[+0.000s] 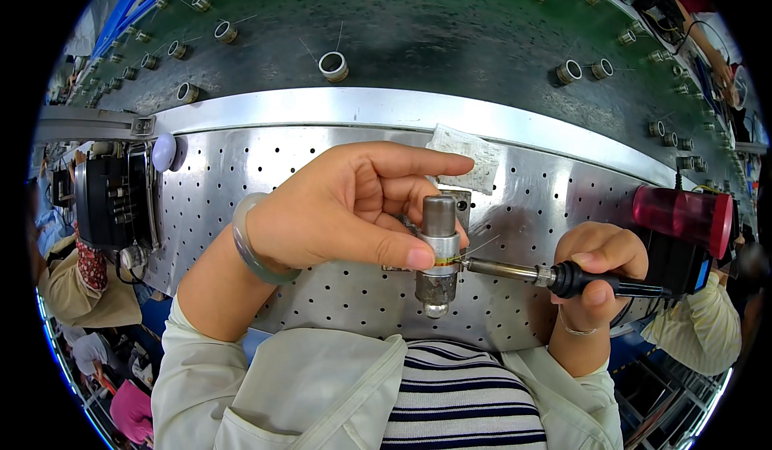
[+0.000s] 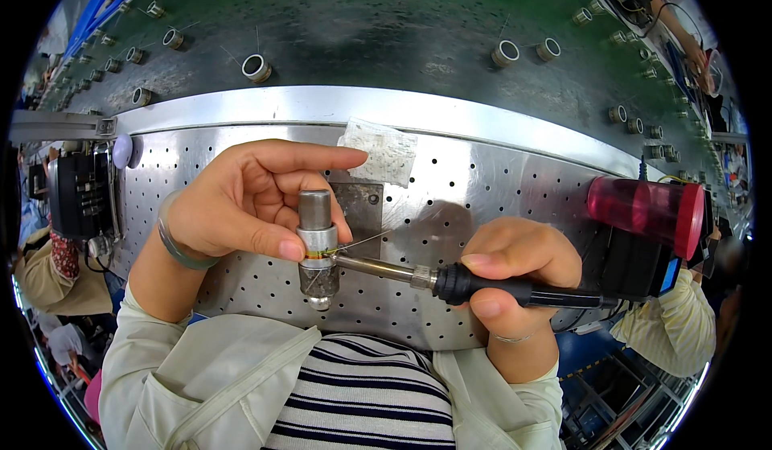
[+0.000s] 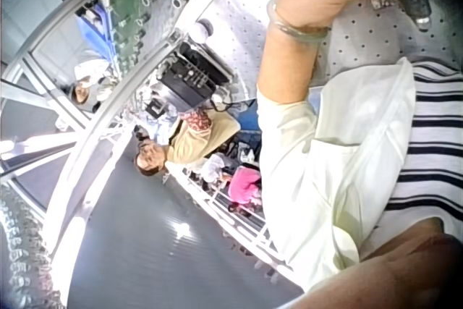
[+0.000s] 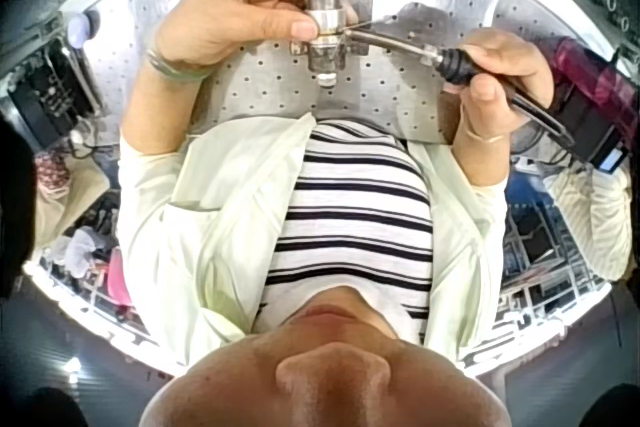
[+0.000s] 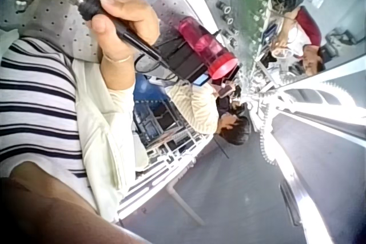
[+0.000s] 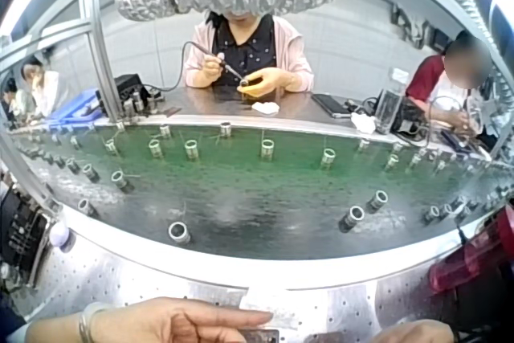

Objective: The person repeatedly picks up small cylindrical metal components from a rotating assembly table and uses a soldering iron to apply solder to the components. After soldering, the person places the components back onto the rotating table.

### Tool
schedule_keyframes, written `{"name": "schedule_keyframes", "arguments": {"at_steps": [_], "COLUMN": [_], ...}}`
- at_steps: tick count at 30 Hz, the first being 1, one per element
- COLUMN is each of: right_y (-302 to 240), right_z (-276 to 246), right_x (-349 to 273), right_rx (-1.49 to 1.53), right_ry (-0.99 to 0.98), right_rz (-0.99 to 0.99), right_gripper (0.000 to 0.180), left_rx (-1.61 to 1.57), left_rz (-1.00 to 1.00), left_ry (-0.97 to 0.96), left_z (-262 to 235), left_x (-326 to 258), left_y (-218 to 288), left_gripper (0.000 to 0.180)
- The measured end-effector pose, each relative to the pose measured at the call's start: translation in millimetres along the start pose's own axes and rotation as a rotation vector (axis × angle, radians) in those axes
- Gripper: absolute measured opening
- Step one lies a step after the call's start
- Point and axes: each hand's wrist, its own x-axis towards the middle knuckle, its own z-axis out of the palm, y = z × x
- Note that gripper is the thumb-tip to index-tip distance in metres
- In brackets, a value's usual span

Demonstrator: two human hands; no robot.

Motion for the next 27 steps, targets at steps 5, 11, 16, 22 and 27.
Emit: {"name": "schedule_keyframes", "arguments": {"at_steps": [5, 11, 16, 22, 27], "right_y": [1.3, 1.1, 0.2, 0.8, 0.6], "right_z": [0.0, -2.7, -4.8, -2.6, -3.6], "right_x": [0.0, -1.8, -1.8, -2.9, -2.6], "right_rx": [-0.028, -0.044, -0.061, -0.054, -0.015], "right_ry": [-0.020, -0.055, -0.095, -0.049, -0.011], "right_rz": [-0.006, -0.009, -0.027, -0.034, -0.004], "right_gripper": [0.024, 0.025, 0.025, 0.025, 0.025], "left_rx": [-0.005, -0.001, 0.011, 0.027, 0.041], "left_rz": [-0.001, 0.010, 0.005, 0.004, 0.003], "left_ry": [0.000, -0.013, -0.009, 0.054, 0.064], "left_z": [1.3, 0.3, 0.6, 8.2, 9.7], "left_x": [0.7, 2.1, 1.6, 0.3, 1.0], "left_y": [0.0, -2.0, -1.2, 0.1, 1.0], "left_gripper": [0.076, 0.077, 0.075, 0.074, 0.071]}}
